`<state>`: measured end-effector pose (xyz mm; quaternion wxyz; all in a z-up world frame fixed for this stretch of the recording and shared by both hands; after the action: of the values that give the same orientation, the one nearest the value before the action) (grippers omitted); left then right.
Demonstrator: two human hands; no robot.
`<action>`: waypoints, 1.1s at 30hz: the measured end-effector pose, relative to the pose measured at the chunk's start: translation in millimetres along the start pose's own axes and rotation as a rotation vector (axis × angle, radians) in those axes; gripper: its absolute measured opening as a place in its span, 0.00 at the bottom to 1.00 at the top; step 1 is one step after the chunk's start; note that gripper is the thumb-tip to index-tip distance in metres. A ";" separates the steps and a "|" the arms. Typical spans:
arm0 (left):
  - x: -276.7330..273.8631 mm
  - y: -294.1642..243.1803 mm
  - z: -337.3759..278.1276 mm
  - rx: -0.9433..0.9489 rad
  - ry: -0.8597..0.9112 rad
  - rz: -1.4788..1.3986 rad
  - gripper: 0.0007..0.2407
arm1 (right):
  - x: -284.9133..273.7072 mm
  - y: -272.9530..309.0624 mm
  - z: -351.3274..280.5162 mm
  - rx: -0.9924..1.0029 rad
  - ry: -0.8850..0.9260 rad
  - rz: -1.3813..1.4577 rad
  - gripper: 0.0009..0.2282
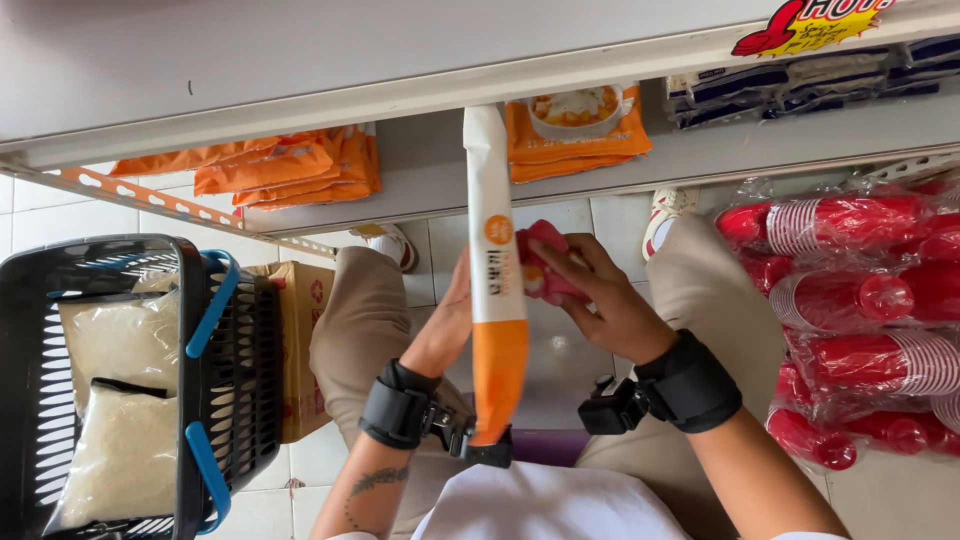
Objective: The person is wiping down individual food packages with a cloth and arranging them on a grocery store shelf.
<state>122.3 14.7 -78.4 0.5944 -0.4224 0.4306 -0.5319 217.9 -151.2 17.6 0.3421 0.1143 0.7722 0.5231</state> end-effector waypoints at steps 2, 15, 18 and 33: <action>23.0 112.4 -69.1 -0.431 -0.274 -1.220 0.22 | -5.3 27.9 -11.4 -0.297 -0.115 -0.013 0.34; 16.8 -78.2 -5.8 -0.308 -0.257 -1.404 0.42 | 28.9 53.0 -29.3 -0.368 -0.191 -0.171 0.32; -2.0 -31.9 -38.1 -0.338 -0.412 -1.185 0.40 | 42.8 72.6 -49.0 -0.546 -0.111 -0.139 0.29; 17.9 -28.2 -54.3 -0.473 -0.058 -0.577 0.30 | -44.8 123.0 47.1 -0.535 -0.377 -0.258 0.34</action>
<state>63.7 -7.7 -67.2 0.3181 -0.6669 0.3877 -0.5512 259.2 -88.3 134.6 0.5599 0.0166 0.5391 0.6290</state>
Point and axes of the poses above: each hand's wrist, its own z-axis towards the middle knuckle, its own x-axis out of the palm, y = z × x, the point moved 9 cm from there along z, towards the middle knuckle, and after that the axes turned 14 degrees about x, right-handed, at the moved point
